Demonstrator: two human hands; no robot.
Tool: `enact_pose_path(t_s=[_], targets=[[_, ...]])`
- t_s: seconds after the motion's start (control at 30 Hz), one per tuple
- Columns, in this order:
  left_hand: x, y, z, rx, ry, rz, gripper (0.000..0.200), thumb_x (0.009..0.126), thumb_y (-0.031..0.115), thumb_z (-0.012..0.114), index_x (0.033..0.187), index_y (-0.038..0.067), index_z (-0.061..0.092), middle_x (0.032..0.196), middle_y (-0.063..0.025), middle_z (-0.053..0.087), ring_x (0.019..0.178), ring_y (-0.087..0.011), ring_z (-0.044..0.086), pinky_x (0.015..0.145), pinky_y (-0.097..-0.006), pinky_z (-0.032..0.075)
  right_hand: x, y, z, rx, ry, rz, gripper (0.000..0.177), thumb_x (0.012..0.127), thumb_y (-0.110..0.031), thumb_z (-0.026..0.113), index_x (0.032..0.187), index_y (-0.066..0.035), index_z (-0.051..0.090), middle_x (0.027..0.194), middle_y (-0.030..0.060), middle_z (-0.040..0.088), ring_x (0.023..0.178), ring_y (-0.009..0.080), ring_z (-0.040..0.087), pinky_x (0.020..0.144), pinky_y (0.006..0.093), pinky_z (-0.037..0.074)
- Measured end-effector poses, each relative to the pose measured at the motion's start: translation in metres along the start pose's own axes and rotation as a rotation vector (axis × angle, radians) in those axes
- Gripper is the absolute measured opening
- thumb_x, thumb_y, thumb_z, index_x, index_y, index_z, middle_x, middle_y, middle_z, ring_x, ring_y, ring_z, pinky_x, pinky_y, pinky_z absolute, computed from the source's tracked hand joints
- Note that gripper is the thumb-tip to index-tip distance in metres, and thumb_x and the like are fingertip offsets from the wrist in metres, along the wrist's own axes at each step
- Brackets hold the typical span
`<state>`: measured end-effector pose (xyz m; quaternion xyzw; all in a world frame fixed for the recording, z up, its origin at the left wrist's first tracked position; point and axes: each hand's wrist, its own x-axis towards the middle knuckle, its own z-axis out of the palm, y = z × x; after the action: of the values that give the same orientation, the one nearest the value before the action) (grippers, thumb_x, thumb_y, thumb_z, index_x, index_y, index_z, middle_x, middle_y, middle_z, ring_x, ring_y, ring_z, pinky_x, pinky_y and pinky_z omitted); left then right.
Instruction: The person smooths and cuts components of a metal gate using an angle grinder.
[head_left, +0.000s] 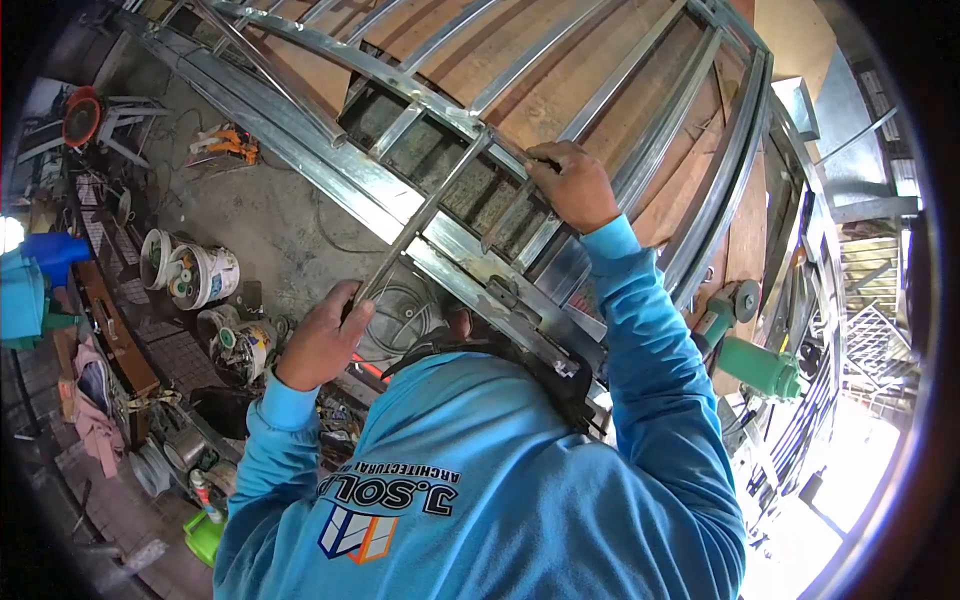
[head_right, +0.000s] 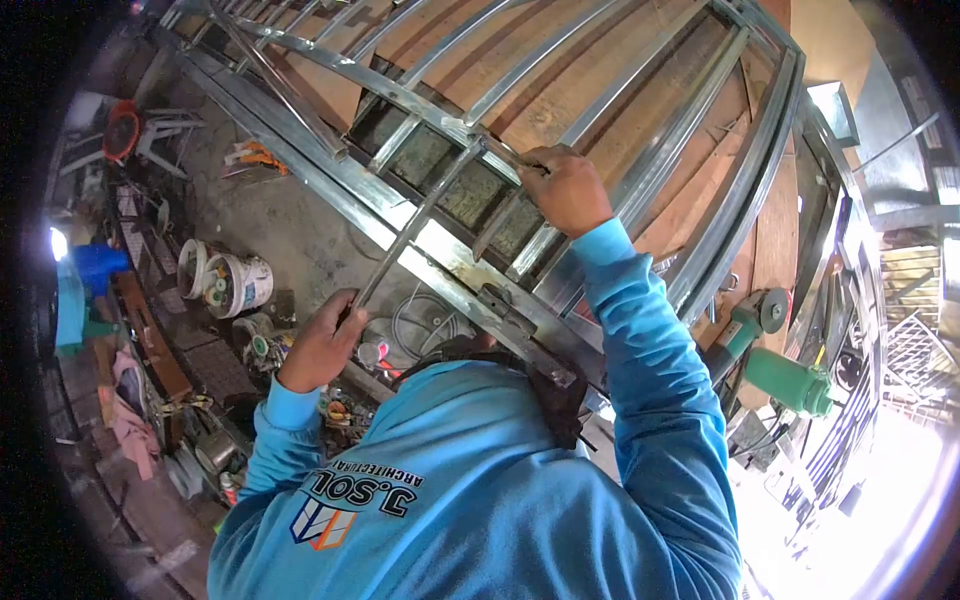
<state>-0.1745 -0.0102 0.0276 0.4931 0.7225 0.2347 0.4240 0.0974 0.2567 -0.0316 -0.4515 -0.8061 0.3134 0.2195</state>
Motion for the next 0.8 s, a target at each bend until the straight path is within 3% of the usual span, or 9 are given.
enact_pose_path(t_s=[0.13, 0.23, 0.43, 0.53, 0.63, 0.8], targets=[[0.034, -0.001, 0.011, 0.032, 0.057, 0.183, 0.032, 0.104, 0.028, 0.054, 0.116, -0.001, 0.059, 0.096, -0.0238, 0.065, 0.090, -0.0439, 0.063, 0.079, -0.0475, 0.048, -0.001, -0.001, 0.001, -0.001, -0.009, 0.027, 0.031, 0.090, -0.026, 0.067, 0.110, -0.004, 0.074, 0.114, 0.0203, 0.071, 0.106, 0.0394, 0.067, 0.094, 0.0436, 0.052], [0.054, 0.010, 0.010, 0.120, -0.015, 0.068, 0.031, 0.105, 0.028, 0.053, 0.115, -0.001, 0.059, 0.094, -0.0248, 0.064, 0.090, -0.0447, 0.063, 0.078, -0.0476, 0.049, -0.005, 0.000, 0.004, -0.031, 0.038, -0.019, 0.029, 0.090, -0.025, 0.067, 0.109, -0.004, 0.075, 0.111, 0.0199, 0.071, 0.104, 0.0389, 0.067, 0.093, 0.0433, 0.052], [0.058, 0.006, 0.021, 0.154, 0.046, 0.095, 0.031, 0.106, 0.029, 0.051, 0.110, -0.001, 0.059, 0.089, -0.0249, 0.061, 0.082, -0.0432, 0.060, 0.074, -0.0468, 0.048, -0.009, -0.004, 0.003, -0.006, 0.055, -0.002, 0.026, 0.091, -0.023, 0.066, 0.108, -0.005, 0.075, 0.106, 0.0195, 0.071, 0.102, 0.0384, 0.066, 0.091, 0.0429, 0.052], [0.060, 0.014, 0.014, 0.121, -0.027, 0.036, 0.031, 0.107, 0.028, 0.049, 0.108, -0.001, 0.060, 0.087, -0.0246, 0.060, 0.079, -0.0430, 0.058, 0.073, -0.0472, 0.047, -0.010, -0.004, 0.004, -0.035, 0.045, -0.015, 0.026, 0.093, -0.020, 0.067, 0.110, -0.001, 0.074, 0.104, 0.0195, 0.069, 0.099, 0.0334, 0.067, 0.089, 0.0382, 0.051], [0.061, 0.015, 0.013, 0.122, -0.036, 0.040, 0.032, 0.107, 0.028, 0.048, 0.107, -0.001, 0.060, 0.086, -0.0243, 0.060, 0.079, -0.0429, 0.057, 0.072, -0.0475, 0.046, -0.013, 0.002, 0.010, 0.009, 0.121, -0.098, 0.025, 0.093, -0.019, 0.066, 0.109, -0.001, 0.074, 0.103, 0.0191, 0.069, 0.099, 0.0330, 0.067, 0.088, 0.0381, 0.051], [0.063, 0.008, 0.015, 0.125, -0.025, 0.092, 0.034, 0.107, 0.030, 0.048, 0.105, -0.002, 0.059, 0.086, -0.0246, 0.059, 0.080, -0.0424, 0.057, 0.073, -0.0475, 0.046, -0.019, 0.001, 0.012, 0.012, 0.146, -0.038, 0.025, 0.093, -0.019, 0.066, 0.110, -0.003, 0.074, 0.107, 0.0187, 0.069, 0.103, 0.0359, 0.065, 0.091, 0.0421, 0.050]])
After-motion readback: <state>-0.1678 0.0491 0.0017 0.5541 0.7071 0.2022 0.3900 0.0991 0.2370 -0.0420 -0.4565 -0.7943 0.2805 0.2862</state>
